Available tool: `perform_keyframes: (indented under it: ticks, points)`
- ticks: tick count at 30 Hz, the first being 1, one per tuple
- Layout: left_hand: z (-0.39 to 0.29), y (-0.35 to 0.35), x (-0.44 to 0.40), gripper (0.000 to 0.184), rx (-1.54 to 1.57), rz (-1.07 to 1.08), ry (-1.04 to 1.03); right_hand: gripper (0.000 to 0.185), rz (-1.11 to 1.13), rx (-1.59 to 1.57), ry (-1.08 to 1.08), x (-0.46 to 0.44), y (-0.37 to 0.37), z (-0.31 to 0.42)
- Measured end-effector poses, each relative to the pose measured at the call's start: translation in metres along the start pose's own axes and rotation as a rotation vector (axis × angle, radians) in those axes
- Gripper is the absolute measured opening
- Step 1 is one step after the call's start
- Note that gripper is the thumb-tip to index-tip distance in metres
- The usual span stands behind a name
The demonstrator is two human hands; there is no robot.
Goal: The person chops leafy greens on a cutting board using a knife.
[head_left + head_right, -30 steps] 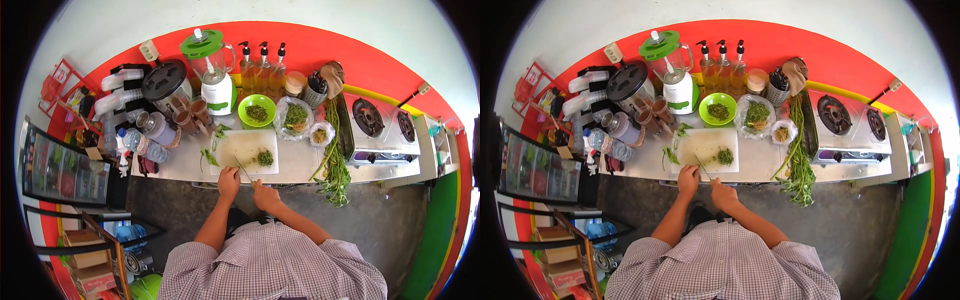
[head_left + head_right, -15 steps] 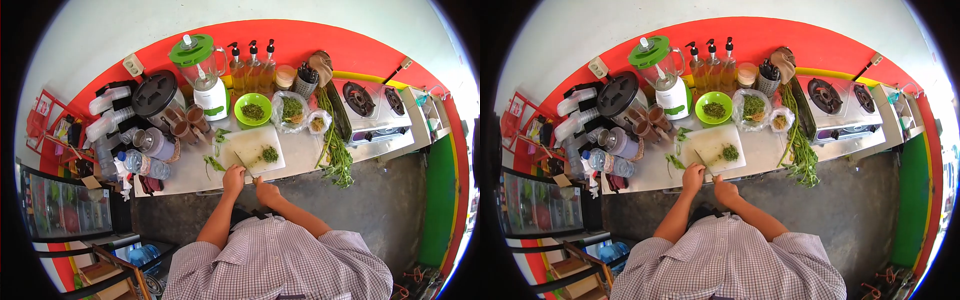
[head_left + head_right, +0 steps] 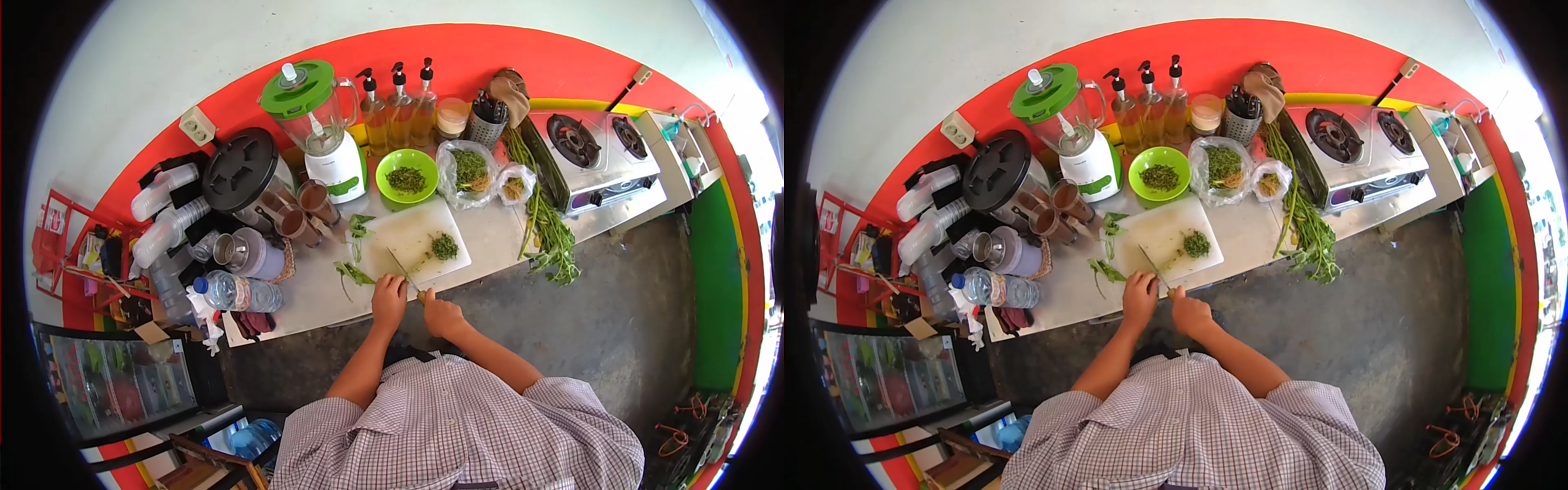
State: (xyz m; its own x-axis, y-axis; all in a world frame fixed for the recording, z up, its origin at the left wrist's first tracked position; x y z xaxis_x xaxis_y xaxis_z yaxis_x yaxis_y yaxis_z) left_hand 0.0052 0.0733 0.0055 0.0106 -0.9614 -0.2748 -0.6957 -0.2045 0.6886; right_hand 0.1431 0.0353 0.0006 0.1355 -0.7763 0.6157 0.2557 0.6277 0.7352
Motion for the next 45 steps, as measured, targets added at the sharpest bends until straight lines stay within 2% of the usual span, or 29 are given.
perform_keyframes:
  ticks: [7,11,13,15,19,23,26,29,31,35,37,41,45]
  points:
    - [0.011,0.006,0.0,0.017,0.139,0.005,-0.031,0.049,-0.059,-0.035,-0.02,-0.002,0.001,0.009]
    - [0.021,-0.002,-0.01,0.015,0.166,0.073,0.049,0.051,-0.081,-0.085,-0.069,0.002,-0.012,0.013]
    - [0.02,-0.002,-0.013,0.014,0.183,0.093,0.08,0.056,-0.117,-0.009,-0.108,0.002,-0.02,0.013]
    - [0.027,-0.003,-0.014,0.01,0.227,0.124,0.213,0.057,-0.12,-0.028,-0.095,0.0,-0.019,0.014]
    - [0.027,-0.002,-0.015,0.01,0.218,0.161,0.172,0.059,-0.123,-0.077,-0.086,0.014,-0.008,0.022]
    - [0.028,-0.002,-0.009,0.013,0.188,0.127,0.143,0.061,-0.07,-0.053,-0.081,0.004,-0.03,0.019]
    - [0.027,-0.001,-0.004,0.014,0.155,0.047,0.099,0.062,-0.146,0.008,-0.024,-0.002,-0.018,0.024]
    - [0.022,0.004,0.002,0.014,0.148,-0.047,0.033,0.064,-0.118,-0.002,-0.022,0.007,-0.005,0.025]
    - [0.025,0.002,0.001,0.014,0.216,-0.013,0.082,0.057,-0.086,-0.09,-0.038,0.009,-0.016,0.016]
    - [0.031,-0.001,-0.001,0.013,0.259,-0.017,0.178,0.056,-0.073,-0.06,0.029,-0.013,-0.017,0.004]
    - [0.034,-0.006,-0.004,0.012,0.211,0.051,0.216,0.07,-0.063,0.016,0.061,-0.016,-0.005,0.007]
    - [0.033,-0.004,-0.009,0.013,0.237,0.037,0.257,0.071,-0.01,-0.001,0.059,-0.013,-0.01,0.005]
    - [0.037,-0.008,-0.007,0.014,0.235,0.024,0.278,0.06,0.034,0.093,0.124,-0.014,0.0,0.005]
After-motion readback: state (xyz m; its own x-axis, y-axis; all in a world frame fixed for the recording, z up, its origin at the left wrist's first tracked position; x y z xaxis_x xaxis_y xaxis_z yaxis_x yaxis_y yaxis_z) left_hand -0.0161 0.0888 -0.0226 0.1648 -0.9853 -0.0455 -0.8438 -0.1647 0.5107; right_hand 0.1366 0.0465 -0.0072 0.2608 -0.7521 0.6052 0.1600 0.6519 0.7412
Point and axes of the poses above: each hand's wrist, its own x-axis away from the middle knuckle, its own y-axis out of the back of the hand, z = x × y, the point moved 7 cm from there along -x, towards the middle knuckle, and after that the axes turned 2 degrees about -z, right-handed, at the moved point
